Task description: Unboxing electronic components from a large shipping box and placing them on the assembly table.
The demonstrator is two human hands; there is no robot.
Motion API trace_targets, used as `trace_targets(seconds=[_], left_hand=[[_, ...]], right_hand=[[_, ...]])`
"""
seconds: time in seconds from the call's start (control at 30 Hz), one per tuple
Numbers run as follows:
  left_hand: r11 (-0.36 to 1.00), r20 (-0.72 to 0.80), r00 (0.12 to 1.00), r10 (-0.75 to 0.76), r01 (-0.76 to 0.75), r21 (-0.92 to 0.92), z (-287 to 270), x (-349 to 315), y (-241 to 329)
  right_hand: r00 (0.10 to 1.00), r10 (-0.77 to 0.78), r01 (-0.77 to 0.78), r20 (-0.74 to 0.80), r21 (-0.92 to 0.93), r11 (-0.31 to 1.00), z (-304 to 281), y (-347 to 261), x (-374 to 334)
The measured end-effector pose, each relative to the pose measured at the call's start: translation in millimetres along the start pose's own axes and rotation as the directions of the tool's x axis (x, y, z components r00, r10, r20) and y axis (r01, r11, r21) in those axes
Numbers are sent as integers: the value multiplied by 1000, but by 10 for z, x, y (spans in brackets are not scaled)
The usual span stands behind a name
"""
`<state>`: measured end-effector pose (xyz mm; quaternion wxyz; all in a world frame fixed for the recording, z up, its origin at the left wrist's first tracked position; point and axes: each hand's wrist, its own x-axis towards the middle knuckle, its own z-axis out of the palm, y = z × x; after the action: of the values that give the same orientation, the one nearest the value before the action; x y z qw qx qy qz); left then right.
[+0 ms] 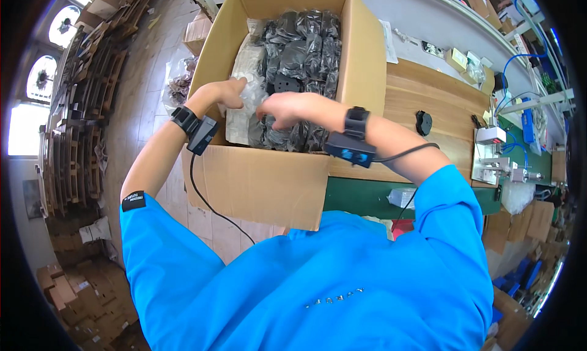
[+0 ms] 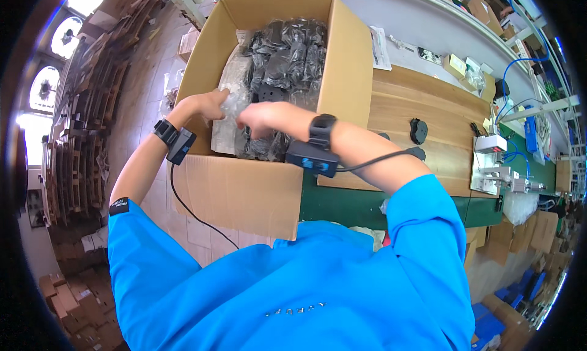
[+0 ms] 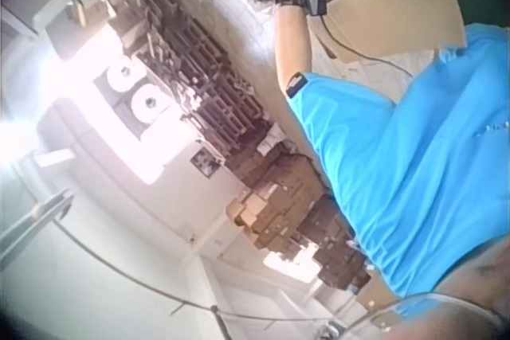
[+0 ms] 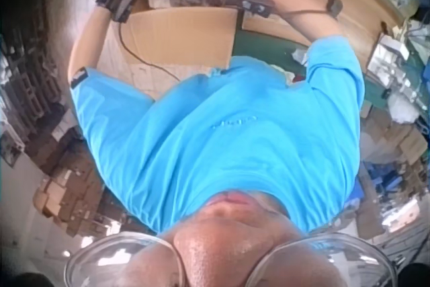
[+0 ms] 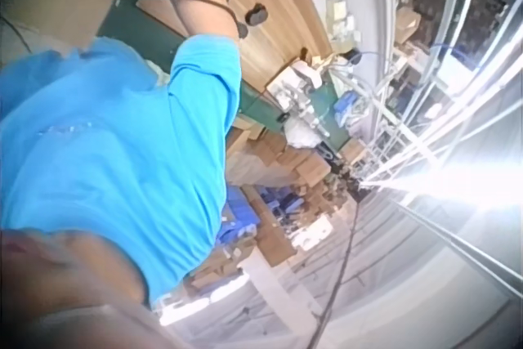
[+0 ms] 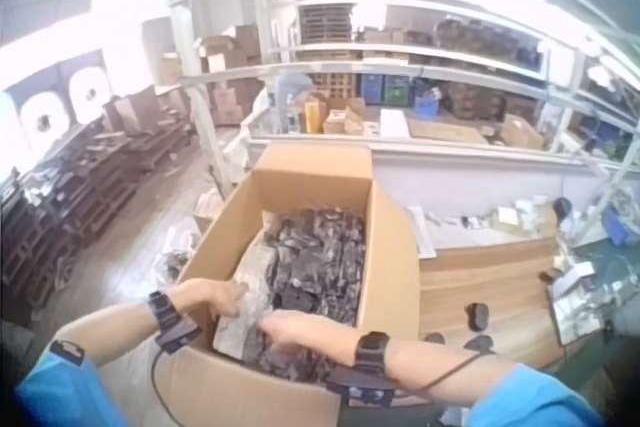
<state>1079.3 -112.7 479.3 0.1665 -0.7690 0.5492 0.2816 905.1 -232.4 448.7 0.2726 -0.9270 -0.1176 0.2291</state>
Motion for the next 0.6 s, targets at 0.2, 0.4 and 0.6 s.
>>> trace_targets(seconds=[0.2,0.4,0.6], left_hand=[[956,-199,972,128,-174,-237,-30,-98,-2],[954,-411,911,43,-160,-255,115,-109,-147],[906,-670,735,100,-345,-243,243,-148,-242]], right_hand=[[974,-48,101,220,-235,967,300,103,487],[920,169,-15,355,-396,918,430,-168,692],[952,219,-29,213,-652,758,494,-225,601]])
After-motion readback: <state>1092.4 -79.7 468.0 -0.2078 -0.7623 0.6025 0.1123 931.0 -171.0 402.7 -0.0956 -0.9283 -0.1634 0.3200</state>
